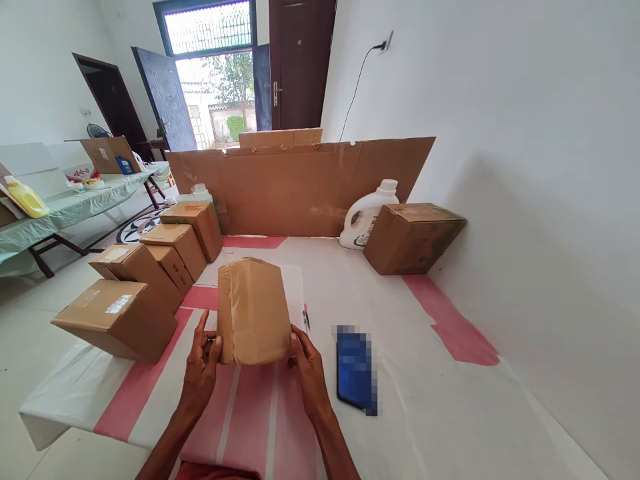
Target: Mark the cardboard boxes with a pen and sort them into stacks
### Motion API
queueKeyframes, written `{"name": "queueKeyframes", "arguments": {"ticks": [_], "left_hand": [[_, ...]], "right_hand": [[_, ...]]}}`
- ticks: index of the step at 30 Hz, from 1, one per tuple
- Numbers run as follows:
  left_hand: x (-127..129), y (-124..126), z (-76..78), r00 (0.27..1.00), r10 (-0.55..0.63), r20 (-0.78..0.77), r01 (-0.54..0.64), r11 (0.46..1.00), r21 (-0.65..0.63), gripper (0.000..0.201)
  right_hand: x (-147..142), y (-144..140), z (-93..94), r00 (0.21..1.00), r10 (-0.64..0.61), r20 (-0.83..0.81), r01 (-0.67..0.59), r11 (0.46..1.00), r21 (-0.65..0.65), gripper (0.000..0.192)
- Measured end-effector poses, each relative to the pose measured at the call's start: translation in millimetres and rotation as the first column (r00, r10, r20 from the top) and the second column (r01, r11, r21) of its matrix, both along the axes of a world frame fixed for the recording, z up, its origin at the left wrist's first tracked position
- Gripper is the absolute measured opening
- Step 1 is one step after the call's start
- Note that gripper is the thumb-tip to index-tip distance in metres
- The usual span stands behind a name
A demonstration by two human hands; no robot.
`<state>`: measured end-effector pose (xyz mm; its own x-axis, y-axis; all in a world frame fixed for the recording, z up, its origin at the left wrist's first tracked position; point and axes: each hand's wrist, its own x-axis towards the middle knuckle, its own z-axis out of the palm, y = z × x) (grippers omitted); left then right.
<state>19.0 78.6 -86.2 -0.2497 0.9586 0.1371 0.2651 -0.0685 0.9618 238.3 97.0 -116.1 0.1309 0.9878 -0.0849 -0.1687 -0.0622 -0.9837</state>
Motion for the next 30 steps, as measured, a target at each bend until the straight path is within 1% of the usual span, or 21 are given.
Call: {"name": "queueKeyframes", "arguments": {"ticks": [3,5,7,10,12,13,15,17,19,22,24,26,28,30], "left_hand": [[-11,16,3.1,1.000,0.000,-0.015,-0.001,0.999,-0.039,0.066],[-15,22,-0.4,1.000,0.000,-0.010,0.000,0.999,-0.046,0.063],[-18,24,-8.7,1.000,0.009,-0.005,-0.010,0.999,-0.047,0.062],[-21,21,-22.3,0.999,0.024,0.021,-0.023,0.999,-0.049,0.065],[-23,16,-25.1,0.999,0.023,0.042,-0.021,0.998,-0.053,0.067],[-24,14,-23.0,0.998,0.021,0.052,-0.018,0.998,-0.057,0.067],[-27,8,-11.8,0.998,0.003,0.061,0.001,0.998,-0.055,0.067],[-30,3,6.1,0.999,-0.024,0.025,0.025,0.999,-0.024,0.067],[-30,-1,25.4,0.997,-0.045,-0.056,0.047,0.998,0.032,0.067],[-25,-6,47.1,0.989,-0.059,-0.134,0.075,0.990,0.116,0.063],[-20,-8,55.0,0.989,-0.052,-0.140,0.073,0.986,0.150,0.057],[-17,-9,59.1,0.989,-0.016,-0.149,0.041,0.985,0.166,0.053],[-18,-7,60.4,0.986,0.031,-0.165,-0.001,0.984,0.178,0.052],[-20,-3,59.1,0.984,0.064,-0.168,-0.037,0.987,0.158,0.051]], "right_hand": [[-5,3,10.4,0.998,-0.010,0.065,0.010,1.000,0.004,0.068],[-8,5,13.3,0.995,-0.007,0.098,0.006,1.000,0.005,0.070],[-11,6,10.9,0.992,0.039,0.117,-0.041,0.999,0.014,0.071],[-16,2,2.2,0.985,0.125,0.120,-0.129,0.991,0.022,0.075],[-21,-2,-0.6,0.978,0.180,0.106,-0.185,0.982,0.036,0.076],[-24,-4,0.6,0.975,0.199,0.101,-0.205,0.978,0.049,0.073],[-27,-8,9.5,0.971,0.207,0.117,-0.217,0.974,0.073,0.062],[-26,-11,26.4,0.971,0.150,0.185,-0.169,0.981,0.092,0.054],[-22,-13,46.8,0.964,0.070,0.256,-0.105,0.986,0.126,0.050],[-15,-15,71.7,0.956,-0.032,0.291,-0.026,0.981,0.190,0.049],[-12,-18,81.2,0.955,-0.049,0.294,-0.016,0.977,0.213,0.052],[-12,-19,87.2,0.954,-0.019,0.298,-0.061,0.965,0.257,0.052],[-14,-18,92.1,0.952,0.010,0.306,-0.113,0.940,0.322,0.051],[-18,-14,96.0,0.943,0.002,0.332,-0.128,0.925,0.357,0.051]]}}
